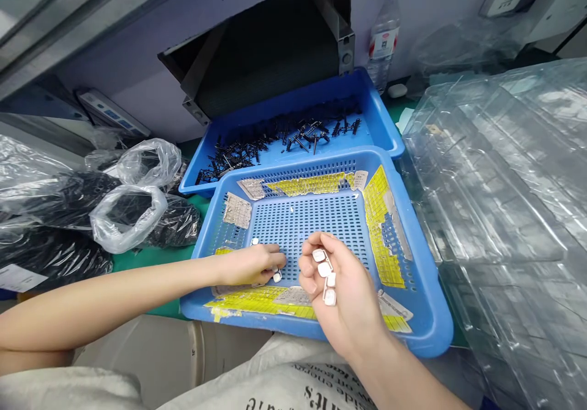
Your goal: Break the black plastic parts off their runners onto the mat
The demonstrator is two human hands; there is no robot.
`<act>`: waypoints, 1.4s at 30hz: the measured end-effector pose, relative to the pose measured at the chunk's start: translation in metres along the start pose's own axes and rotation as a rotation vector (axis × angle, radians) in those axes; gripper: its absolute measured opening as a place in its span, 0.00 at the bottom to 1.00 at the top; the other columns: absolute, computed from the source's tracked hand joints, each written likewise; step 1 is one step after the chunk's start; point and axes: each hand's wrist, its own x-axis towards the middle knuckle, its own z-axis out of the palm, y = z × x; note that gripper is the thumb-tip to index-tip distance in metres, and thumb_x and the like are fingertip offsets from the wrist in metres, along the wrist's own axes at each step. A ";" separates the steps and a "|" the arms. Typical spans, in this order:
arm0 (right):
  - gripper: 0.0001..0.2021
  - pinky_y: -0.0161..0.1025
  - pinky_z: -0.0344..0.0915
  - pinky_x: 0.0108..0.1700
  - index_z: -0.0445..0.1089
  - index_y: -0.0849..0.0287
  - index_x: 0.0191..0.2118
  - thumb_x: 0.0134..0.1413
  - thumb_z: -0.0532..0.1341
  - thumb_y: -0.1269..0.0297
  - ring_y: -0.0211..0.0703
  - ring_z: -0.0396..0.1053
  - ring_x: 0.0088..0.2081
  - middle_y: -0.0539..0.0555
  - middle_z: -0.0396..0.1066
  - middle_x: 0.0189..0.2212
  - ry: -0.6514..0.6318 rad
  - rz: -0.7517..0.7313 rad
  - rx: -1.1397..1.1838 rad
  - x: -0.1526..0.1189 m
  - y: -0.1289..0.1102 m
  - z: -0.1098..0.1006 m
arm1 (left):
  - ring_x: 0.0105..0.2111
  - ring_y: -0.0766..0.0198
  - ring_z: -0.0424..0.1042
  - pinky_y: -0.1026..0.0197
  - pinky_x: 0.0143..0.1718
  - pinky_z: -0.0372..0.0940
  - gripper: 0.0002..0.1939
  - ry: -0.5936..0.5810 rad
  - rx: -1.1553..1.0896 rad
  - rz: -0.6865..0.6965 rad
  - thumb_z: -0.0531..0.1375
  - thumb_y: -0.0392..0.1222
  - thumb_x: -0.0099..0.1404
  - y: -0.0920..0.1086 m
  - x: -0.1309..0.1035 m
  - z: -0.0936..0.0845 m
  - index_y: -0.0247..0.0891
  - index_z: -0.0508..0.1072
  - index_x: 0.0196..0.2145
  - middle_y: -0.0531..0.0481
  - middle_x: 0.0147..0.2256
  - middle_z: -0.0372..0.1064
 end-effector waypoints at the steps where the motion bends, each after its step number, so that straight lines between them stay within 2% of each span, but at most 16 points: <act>1: 0.02 0.23 0.56 0.14 0.65 0.65 0.24 0.43 0.58 0.73 0.30 0.55 0.19 0.51 0.58 0.22 0.016 -0.010 0.004 0.000 0.000 0.000 | 0.26 0.66 0.61 0.67 0.25 0.56 0.07 0.017 -0.019 -0.008 0.54 0.28 0.52 -0.001 0.000 -0.003 0.34 0.65 0.31 0.50 0.29 0.60; 4: 0.02 0.26 0.62 0.19 0.66 0.65 0.26 0.46 0.57 0.74 0.34 0.60 0.23 0.53 0.61 0.25 0.063 -0.060 0.008 0.004 0.002 -0.001 | 0.27 0.68 0.61 0.69 0.27 0.56 0.09 0.103 -0.102 -0.025 0.54 0.26 0.50 -0.003 -0.004 -0.022 0.34 0.67 0.30 0.52 0.27 0.61; 7: 0.04 0.32 0.68 0.29 0.67 0.66 0.30 0.49 0.55 0.74 0.40 0.65 0.33 0.56 0.64 0.31 0.090 -0.090 0.006 0.007 0.004 -0.001 | 0.25 0.71 0.60 0.70 0.26 0.56 0.09 0.249 -0.244 -0.010 0.54 0.26 0.49 0.007 -0.012 -0.053 0.34 0.68 0.29 0.54 0.26 0.62; 10: 0.08 0.41 0.68 0.38 0.68 0.66 0.33 0.53 0.52 0.71 0.45 0.64 0.40 0.60 0.64 0.37 -0.030 0.006 -0.004 0.006 0.003 0.000 | 0.26 0.72 0.62 0.71 0.26 0.57 0.08 0.382 -0.284 0.057 0.55 0.29 0.53 0.030 -0.020 -0.085 0.35 0.68 0.32 0.55 0.27 0.63; 12: 0.12 0.45 0.67 0.39 0.68 0.66 0.32 0.56 0.49 0.68 0.45 0.64 0.38 0.59 0.65 0.36 -0.165 0.074 0.004 0.003 0.001 0.001 | 0.30 0.71 0.63 0.71 0.30 0.58 0.09 0.413 -0.258 0.145 0.56 0.33 0.57 0.045 -0.023 -0.100 0.36 0.68 0.37 0.53 0.31 0.63; 14: 0.14 0.45 0.68 0.37 0.68 0.65 0.30 0.57 0.48 0.68 0.43 0.66 0.34 0.57 0.66 0.31 -0.195 0.081 0.023 0.001 -0.001 0.001 | 0.34 0.70 0.63 0.69 0.33 0.60 0.11 0.459 -0.209 0.198 0.55 0.38 0.60 0.051 -0.024 -0.107 0.36 0.66 0.41 0.50 0.35 0.63; 16: 0.14 0.41 0.70 0.33 0.68 0.66 0.26 0.56 0.49 0.70 0.41 0.66 0.30 0.56 0.66 0.26 -0.107 0.068 0.027 -0.001 -0.002 0.002 | 0.34 0.68 0.63 0.68 0.34 0.60 0.11 0.546 -0.150 0.124 0.55 0.40 0.60 0.045 -0.025 -0.103 0.35 0.64 0.41 0.48 0.38 0.62; 18: 0.12 0.36 0.70 0.29 0.68 0.67 0.25 0.54 0.50 0.73 0.41 0.66 0.28 0.56 0.65 0.24 -0.010 0.065 0.019 -0.001 -0.003 0.002 | 0.33 0.67 0.64 0.66 0.33 0.60 0.09 0.487 -0.072 -0.043 0.57 0.38 0.59 0.031 -0.024 -0.088 0.34 0.65 0.37 0.49 0.34 0.63; 19: 0.11 0.35 0.70 0.28 0.68 0.68 0.25 0.53 0.51 0.74 0.40 0.66 0.27 0.56 0.65 0.24 0.015 0.065 0.016 -0.001 -0.002 0.002 | 0.32 0.65 0.65 0.65 0.32 0.60 0.09 0.358 -0.033 -0.133 0.59 0.38 0.56 0.024 -0.023 -0.077 0.34 0.66 0.35 0.49 0.31 0.64; 21: 0.10 0.33 0.69 0.25 0.68 0.67 0.25 0.52 0.52 0.75 0.39 0.65 0.25 0.54 0.64 0.23 0.027 0.056 0.022 0.000 -0.002 0.002 | 0.31 0.61 0.66 0.64 0.29 0.60 0.12 -0.020 0.016 -0.260 0.63 0.41 0.52 0.011 -0.021 -0.051 0.34 0.67 0.33 0.48 0.29 0.66; 22: 0.10 0.32 0.69 0.24 0.68 0.67 0.25 0.52 0.52 0.75 0.38 0.65 0.25 0.54 0.64 0.23 0.025 0.051 0.023 0.001 -0.002 0.003 | 0.31 0.58 0.66 0.63 0.27 0.60 0.14 -0.139 0.024 -0.314 0.63 0.43 0.50 0.006 -0.019 -0.039 0.34 0.67 0.34 0.47 0.30 0.66; 24: 0.09 0.32 0.68 0.23 0.68 0.67 0.24 0.51 0.53 0.75 0.38 0.64 0.25 0.53 0.63 0.23 0.019 0.046 0.019 0.001 -0.002 0.003 | 0.30 0.55 0.67 0.62 0.25 0.60 0.15 -0.223 0.031 -0.378 0.62 0.42 0.50 0.002 -0.017 -0.018 0.33 0.67 0.35 0.43 0.31 0.67; 27: 0.08 0.31 0.68 0.22 0.68 0.67 0.25 0.50 0.53 0.75 0.38 0.64 0.25 0.53 0.62 0.23 0.022 0.040 0.008 0.002 -0.002 0.003 | 0.30 0.54 0.68 0.62 0.25 0.60 0.11 -0.200 0.036 -0.406 0.58 0.37 0.51 0.002 -0.015 -0.003 0.31 0.67 0.34 0.41 0.30 0.67; 36: 0.07 0.36 0.70 0.29 0.66 0.66 0.25 0.51 0.54 0.74 0.40 0.65 0.29 0.53 0.63 0.26 0.010 0.025 0.002 0.002 0.003 0.001 | 0.26 0.61 0.66 0.66 0.23 0.56 0.08 -0.124 -0.042 -0.361 0.53 0.30 0.50 0.001 -0.013 0.003 0.35 0.67 0.30 0.49 0.24 0.66; 39: 0.05 0.38 0.70 0.33 0.66 0.66 0.28 0.52 0.55 0.73 0.42 0.66 0.33 0.55 0.64 0.29 0.021 -0.002 0.007 0.002 0.003 0.000 | 0.25 0.64 0.64 0.68 0.22 0.54 0.07 -0.095 -0.077 -0.354 0.54 0.28 0.48 -0.001 -0.014 -0.011 0.34 0.67 0.27 0.51 0.22 0.65; 42: 0.03 0.40 0.69 0.36 0.66 0.65 0.31 0.51 0.55 0.74 0.43 0.66 0.37 0.55 0.64 0.32 0.074 -0.042 0.008 0.003 0.003 0.000 | 0.22 0.69 0.63 0.70 0.22 0.54 0.07 -0.002 -0.123 -0.341 0.54 0.29 0.50 0.007 -0.018 -0.042 0.34 0.66 0.29 0.54 0.22 0.64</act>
